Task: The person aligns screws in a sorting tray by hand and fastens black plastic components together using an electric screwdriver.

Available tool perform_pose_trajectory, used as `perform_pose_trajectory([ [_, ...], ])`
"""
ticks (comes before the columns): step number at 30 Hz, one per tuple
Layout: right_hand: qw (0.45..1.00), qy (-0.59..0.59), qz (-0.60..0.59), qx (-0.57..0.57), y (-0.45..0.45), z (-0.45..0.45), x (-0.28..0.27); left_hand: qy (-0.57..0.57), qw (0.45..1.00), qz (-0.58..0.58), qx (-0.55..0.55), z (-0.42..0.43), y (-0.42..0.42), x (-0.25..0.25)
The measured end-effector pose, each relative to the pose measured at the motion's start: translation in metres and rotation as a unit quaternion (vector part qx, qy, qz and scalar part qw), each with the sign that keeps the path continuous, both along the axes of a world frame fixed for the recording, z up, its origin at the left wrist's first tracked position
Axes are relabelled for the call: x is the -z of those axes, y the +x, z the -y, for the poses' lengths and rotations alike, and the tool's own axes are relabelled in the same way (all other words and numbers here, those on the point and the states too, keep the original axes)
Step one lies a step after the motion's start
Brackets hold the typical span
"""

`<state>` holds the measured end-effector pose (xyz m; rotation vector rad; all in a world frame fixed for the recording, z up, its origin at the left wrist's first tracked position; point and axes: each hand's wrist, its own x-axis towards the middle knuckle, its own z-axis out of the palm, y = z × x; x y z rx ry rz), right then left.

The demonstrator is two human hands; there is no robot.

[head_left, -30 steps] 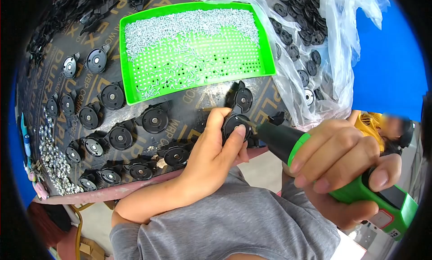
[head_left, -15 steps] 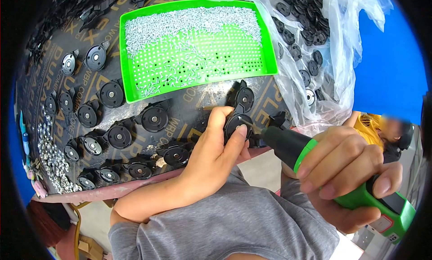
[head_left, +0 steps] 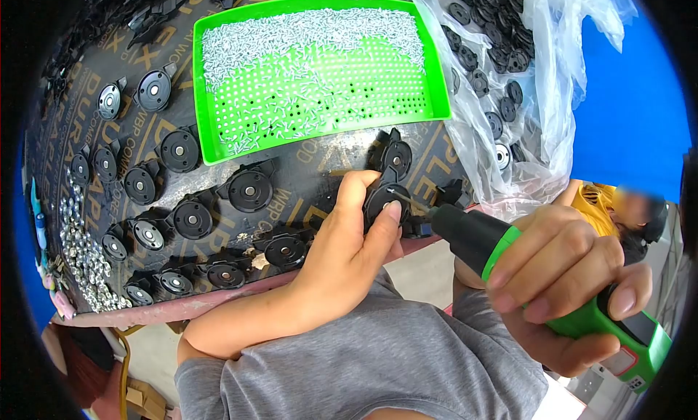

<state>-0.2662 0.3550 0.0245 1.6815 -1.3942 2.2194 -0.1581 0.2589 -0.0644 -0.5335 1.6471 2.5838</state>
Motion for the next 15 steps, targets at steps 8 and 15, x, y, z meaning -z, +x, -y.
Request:
perform_pose_trajectory([
  [8,1.000,0.006,-0.002,0.007,0.0009,0.0018,0.0014,-0.019,1.000,-0.013,0.002,0.0000,0.0018,0.0023],
  [15,1.000,0.002,0.014,0.021,0.0043,0.0013,0.0019,-0.121,0.993,-0.010,0.013,0.0016,0.0019,-0.0038],
])
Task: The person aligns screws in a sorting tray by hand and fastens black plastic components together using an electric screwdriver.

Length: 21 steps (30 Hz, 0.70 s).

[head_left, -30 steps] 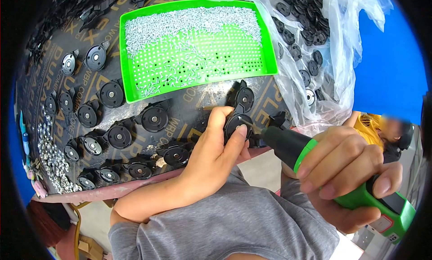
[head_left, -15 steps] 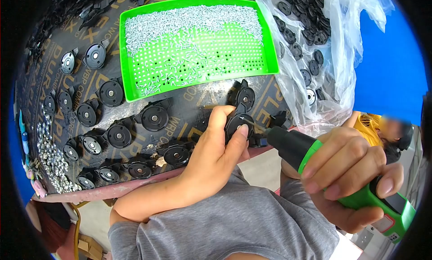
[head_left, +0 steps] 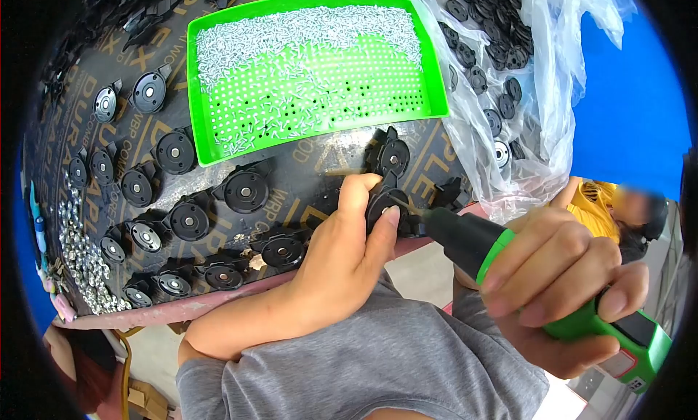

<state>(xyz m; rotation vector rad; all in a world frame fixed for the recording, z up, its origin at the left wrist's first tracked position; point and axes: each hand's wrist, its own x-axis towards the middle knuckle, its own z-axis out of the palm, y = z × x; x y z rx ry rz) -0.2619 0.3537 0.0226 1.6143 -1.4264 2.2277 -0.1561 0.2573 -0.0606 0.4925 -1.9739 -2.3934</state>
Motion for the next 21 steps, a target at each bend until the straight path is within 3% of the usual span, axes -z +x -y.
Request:
perform_pose_trajectory([
  [2,1.000,-0.012,0.008,0.004,-0.003,0.000,-0.002,-0.017,1.000,-0.003,0.004,-0.001,0.001,0.000],
  [5,0.980,0.025,-0.045,-0.193,-0.029,-0.003,-0.009,-0.051,0.998,0.003,0.021,-0.004,0.001,0.000],
  [7,0.969,-0.160,-0.055,-0.179,-0.031,-0.003,0.006,-0.068,0.997,0.022,0.036,0.001,0.000,-0.003],
  [8,0.975,0.064,-0.030,-0.212,-0.045,-0.014,-0.023,-0.083,0.994,0.041,0.050,0.004,-0.001,-0.005],
  [10,0.992,0.070,0.018,-0.104,-0.048,-0.010,-0.017,-0.055,0.997,0.040,0.048,0.006,-0.001,-0.008],
  [12,0.995,0.006,0.088,0.042,-0.055,0.009,0.010,-0.027,0.998,0.037,0.047,0.007,-0.002,-0.008],
  [13,0.997,0.047,0.050,-0.029,-0.078,0.012,0.015,0.005,0.999,0.027,0.032,0.005,-0.002,-0.008],
  [15,0.989,0.073,0.059,0.114,-0.072,0.020,0.027,0.039,0.999,0.016,0.018,0.002,-0.002,-0.003],
  [18,0.987,0.064,0.093,0.119,-0.071,0.024,0.035,0.191,0.981,-0.003,-0.027,0.000,-0.003,0.002],
  [21,0.985,0.063,0.098,0.128,-0.072,0.023,0.039,0.228,0.972,0.004,-0.050,-0.002,-0.003,0.002],
])
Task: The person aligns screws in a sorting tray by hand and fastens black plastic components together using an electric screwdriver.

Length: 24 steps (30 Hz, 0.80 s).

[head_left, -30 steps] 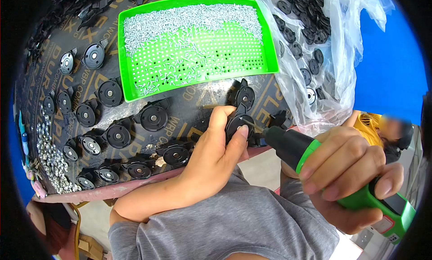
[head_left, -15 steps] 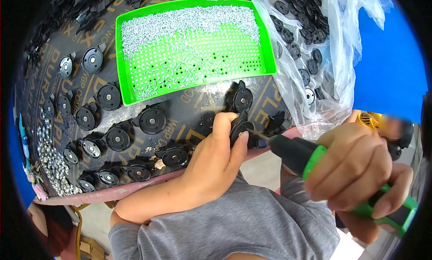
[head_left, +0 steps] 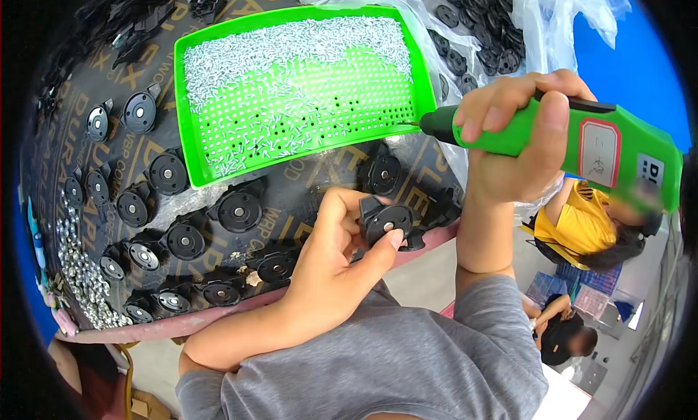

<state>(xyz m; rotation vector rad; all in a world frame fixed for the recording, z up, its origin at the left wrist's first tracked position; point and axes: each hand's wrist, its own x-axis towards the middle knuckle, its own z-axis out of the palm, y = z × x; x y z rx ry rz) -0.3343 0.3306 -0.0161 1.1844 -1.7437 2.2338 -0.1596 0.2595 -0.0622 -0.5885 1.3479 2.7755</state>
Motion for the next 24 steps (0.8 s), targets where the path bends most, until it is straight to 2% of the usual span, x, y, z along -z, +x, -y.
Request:
perform_pose_trajectory([
  [4,0.999,0.031,-0.019,0.012,-0.001,-0.002,0.001,0.028,1.000,-0.002,0.001,0.000,0.000,0.001],
  [6,1.000,0.004,-0.010,0.008,-0.002,0.001,0.001,0.074,0.997,-0.003,-0.005,0.002,0.000,-0.002],
  [7,1.000,-0.022,-0.002,0.005,-0.001,0.002,0.002,0.074,0.997,-0.004,-0.007,0.003,0.000,-0.003],
  [11,1.000,0.000,-0.006,0.014,0.002,0.001,-0.002,0.071,0.997,0.018,0.022,0.009,-0.003,-0.012],
  [13,1.000,0.005,-0.024,-0.005,0.007,-0.008,-0.013,0.078,0.996,0.015,0.032,0.010,-0.001,-0.009],
  [15,0.998,-0.051,-0.002,-0.031,0.023,-0.022,-0.032,0.084,0.995,0.027,0.034,0.012,-0.001,-0.007],
  [17,0.987,-0.037,-0.042,-0.153,0.036,-0.030,-0.053,0.087,0.995,0.032,0.021,0.011,-0.001,-0.007],
  [20,0.983,-0.038,-0.112,-0.143,0.058,-0.029,-0.054,0.088,0.995,0.032,0.013,0.010,-0.001,-0.006],
  [24,0.981,-0.025,-0.129,-0.144,0.066,-0.028,-0.049,0.099,0.994,0.045,0.006,0.010,-0.001,-0.006],
])
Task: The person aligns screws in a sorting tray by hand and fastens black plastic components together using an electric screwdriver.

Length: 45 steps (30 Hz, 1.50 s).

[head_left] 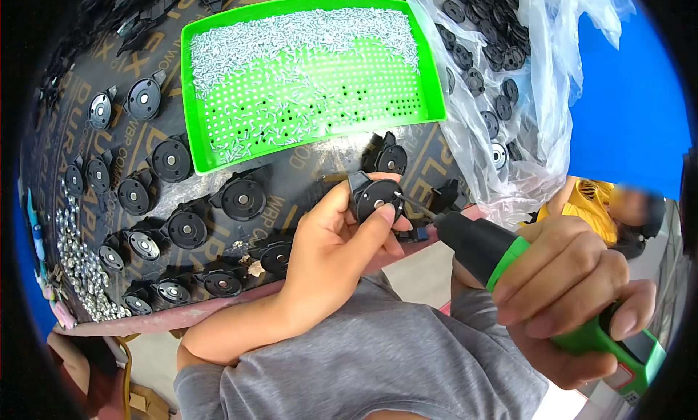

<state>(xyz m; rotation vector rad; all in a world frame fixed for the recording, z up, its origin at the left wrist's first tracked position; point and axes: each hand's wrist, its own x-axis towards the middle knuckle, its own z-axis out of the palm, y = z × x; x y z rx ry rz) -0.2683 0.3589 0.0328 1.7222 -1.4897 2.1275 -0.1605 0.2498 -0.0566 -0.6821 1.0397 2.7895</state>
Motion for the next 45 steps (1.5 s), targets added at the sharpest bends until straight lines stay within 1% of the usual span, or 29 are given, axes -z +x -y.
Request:
perform_pose_trajectory([
  [4,1.000,-0.008,0.010,-0.013,-0.001,0.002,0.003,-0.002,1.000,-0.006,-0.010,-0.002,0.001,0.003],
  [6,1.000,-0.011,0.013,0.006,0.000,0.004,0.005,-0.007,1.000,-0.012,-0.019,-0.003,0.001,0.003],
  [13,1.000,-0.010,0.019,-0.011,0.000,0.006,0.010,-0.024,1.000,0.006,-0.010,0.000,0.001,0.000],
  [15,0.999,-0.026,0.036,0.029,0.005,0.009,0.014,-0.050,0.999,0.004,-0.008,0.000,0.001,0.001],
  [19,0.997,-0.035,0.045,0.052,0.001,0.007,0.012,-0.056,0.998,0.005,-0.016,-0.002,0.001,-0.001],
  [20,0.998,-0.006,0.026,-0.049,-0.011,0.002,0.008,-0.032,0.999,0.013,-0.003,-0.002,0.001,-0.001],
  [21,0.989,0.023,0.006,-0.148,-0.020,0.001,0.005,-0.008,1.000,0.020,0.010,-0.003,0.001,-0.001],
  [23,0.983,-0.002,0.002,-0.186,-0.028,0.005,0.001,0.008,1.000,0.002,-0.008,-0.007,0.001,0.002],
  [24,0.978,-0.008,0.012,-0.208,-0.032,0.003,-0.002,-0.047,0.999,-0.004,-0.005,-0.005,0.001,0.004],
  [25,0.980,-0.047,0.030,-0.193,-0.033,0.001,-0.001,-0.101,0.995,-0.010,-0.003,-0.004,0.000,0.006],
  [26,0.984,-0.030,0.041,-0.169,-0.038,-0.003,-0.005,-0.119,0.992,-0.017,-0.028,-0.006,-0.001,0.008],
  [27,0.988,-0.013,0.053,-0.143,-0.042,-0.005,-0.008,-0.263,0.962,-0.060,-0.034,-0.004,-0.001,0.011],
  [28,0.997,-0.001,0.061,-0.054,-0.042,-0.003,-0.006,-0.400,0.910,-0.103,-0.039,-0.001,-0.003,0.012],
  [29,0.996,0.001,0.085,-0.002,-0.047,0.000,0.003,-0.354,0.934,-0.052,-0.017,-0.002,0.000,0.006],
  [30,0.978,0.012,0.153,0.138,-0.049,0.006,0.013,-0.354,0.933,-0.057,-0.016,0.000,-0.001,0.001],
  [31,0.974,-0.018,0.182,0.135,-0.057,0.019,0.022,-0.328,0.943,-0.051,0.003,0.002,-0.001,-0.003],
  [32,0.992,0.017,0.114,0.060,-0.078,0.018,0.033,-0.301,0.952,-0.044,0.021,0.003,-0.001,-0.004],
  [33,0.986,0.031,0.110,0.120,-0.076,0.021,0.036,-0.291,0.953,-0.082,-0.001,0.000,-0.003,0.002],
  [34,0.977,0.045,0.106,0.178,-0.074,0.026,0.040,-0.290,0.954,-0.083,-0.001,-0.002,-0.001,0.003],
  [35,0.981,-0.016,0.135,0.139,-0.078,0.029,0.044,-0.185,0.981,-0.058,-0.021,-0.003,-0.001,0.002],
  [36,0.981,-0.014,0.135,0.139,-0.078,0.028,0.043,-0.078,0.996,-0.033,-0.039,-0.004,-0.001,0.001],
  [38,0.976,0.053,0.123,0.170,-0.076,0.024,0.042,-0.093,0.995,-0.020,-0.032,-0.003,-0.002,-0.001],
  [40,0.974,0.053,0.132,0.177,-0.074,0.024,0.044,-0.065,0.994,-0.056,-0.072,-0.009,-0.002,0.003],
  [42,0.972,0.053,0.139,0.182,-0.074,0.026,0.045,-0.050,0.996,-0.044,-0.054,-0.009,-0.002,0.002],
  [44,0.977,-0.006,0.145,0.158,-0.077,0.029,0.048,-0.036,0.998,-0.031,-0.038,-0.007,-0.001,0.000],
  [45,0.977,-0.007,0.145,0.157,-0.077,0.029,0.049,-0.025,0.999,-0.027,-0.028,-0.007,-0.001,0.000],
])
